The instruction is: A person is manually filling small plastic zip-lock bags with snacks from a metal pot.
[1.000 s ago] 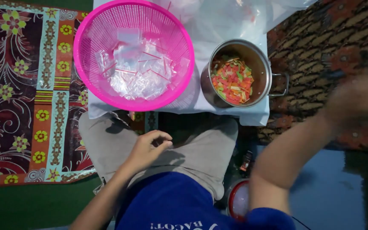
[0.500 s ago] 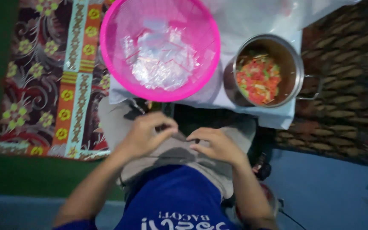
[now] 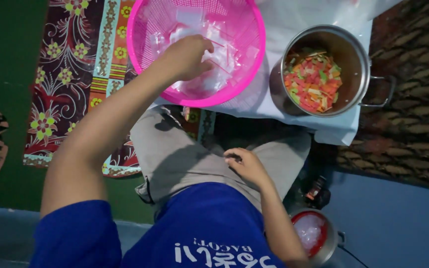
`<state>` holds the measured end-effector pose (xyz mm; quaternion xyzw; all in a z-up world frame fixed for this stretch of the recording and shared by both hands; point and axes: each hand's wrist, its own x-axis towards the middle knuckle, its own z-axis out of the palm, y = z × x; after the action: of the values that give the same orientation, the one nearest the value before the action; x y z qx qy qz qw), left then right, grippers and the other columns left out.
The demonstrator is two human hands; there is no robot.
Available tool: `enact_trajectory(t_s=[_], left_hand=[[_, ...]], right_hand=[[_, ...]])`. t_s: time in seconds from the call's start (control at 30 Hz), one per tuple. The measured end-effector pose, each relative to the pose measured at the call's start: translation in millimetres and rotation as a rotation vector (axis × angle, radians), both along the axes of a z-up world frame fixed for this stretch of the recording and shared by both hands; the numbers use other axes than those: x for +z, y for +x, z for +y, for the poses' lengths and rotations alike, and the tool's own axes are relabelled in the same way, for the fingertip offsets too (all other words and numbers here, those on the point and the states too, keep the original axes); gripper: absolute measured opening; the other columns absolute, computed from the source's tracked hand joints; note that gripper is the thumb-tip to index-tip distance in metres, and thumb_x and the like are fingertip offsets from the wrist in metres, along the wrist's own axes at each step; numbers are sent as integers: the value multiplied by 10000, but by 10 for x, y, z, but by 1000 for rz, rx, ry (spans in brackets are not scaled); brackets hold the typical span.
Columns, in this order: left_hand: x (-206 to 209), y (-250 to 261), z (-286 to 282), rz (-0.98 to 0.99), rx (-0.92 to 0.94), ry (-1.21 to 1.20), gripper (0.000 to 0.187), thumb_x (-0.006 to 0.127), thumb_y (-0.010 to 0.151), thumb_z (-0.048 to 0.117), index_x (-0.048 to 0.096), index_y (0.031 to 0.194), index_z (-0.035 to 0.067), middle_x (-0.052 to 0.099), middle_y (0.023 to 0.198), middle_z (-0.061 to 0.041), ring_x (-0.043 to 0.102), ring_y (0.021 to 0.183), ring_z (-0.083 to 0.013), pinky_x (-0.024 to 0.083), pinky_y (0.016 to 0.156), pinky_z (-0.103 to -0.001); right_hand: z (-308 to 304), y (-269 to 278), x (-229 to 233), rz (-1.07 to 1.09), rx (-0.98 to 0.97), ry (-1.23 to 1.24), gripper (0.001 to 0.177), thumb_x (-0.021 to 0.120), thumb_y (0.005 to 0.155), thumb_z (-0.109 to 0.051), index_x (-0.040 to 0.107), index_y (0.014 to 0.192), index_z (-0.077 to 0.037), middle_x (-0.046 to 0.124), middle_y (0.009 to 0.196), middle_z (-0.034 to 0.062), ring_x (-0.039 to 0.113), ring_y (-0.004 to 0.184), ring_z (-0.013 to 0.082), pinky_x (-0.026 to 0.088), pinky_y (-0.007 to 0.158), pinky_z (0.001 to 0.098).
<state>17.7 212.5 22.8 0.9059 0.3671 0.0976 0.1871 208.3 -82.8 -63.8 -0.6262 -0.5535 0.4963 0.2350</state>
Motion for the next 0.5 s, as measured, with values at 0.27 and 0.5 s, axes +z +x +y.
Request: enact_trajectory(t_s=[0.27, 0.5], left_hand=[[-143, 286, 166, 66, -42, -104, 343, 686, 763, 4, 769, 1091, 55, 714, 969, -171, 688, 785, -336, 568, 730, -431], [460, 110, -48, -181, -47, -74, 76, 700, 806, -6, 728, 761, -60, 619, 604, -117, 502, 455, -208, 482, 522, -354]], right_hand=[[-80, 68, 53, -22, 15, 0, 293, 690, 851, -143, 748, 1118, -41, 790, 1024, 61, 718, 857, 191, 562, 788, 294], [-54, 35, 312, -64, -45, 67, 296, 694, 860, -159, 753, 1139, -81, 775, 1038, 48, 694, 836, 188, 549, 770, 294]])
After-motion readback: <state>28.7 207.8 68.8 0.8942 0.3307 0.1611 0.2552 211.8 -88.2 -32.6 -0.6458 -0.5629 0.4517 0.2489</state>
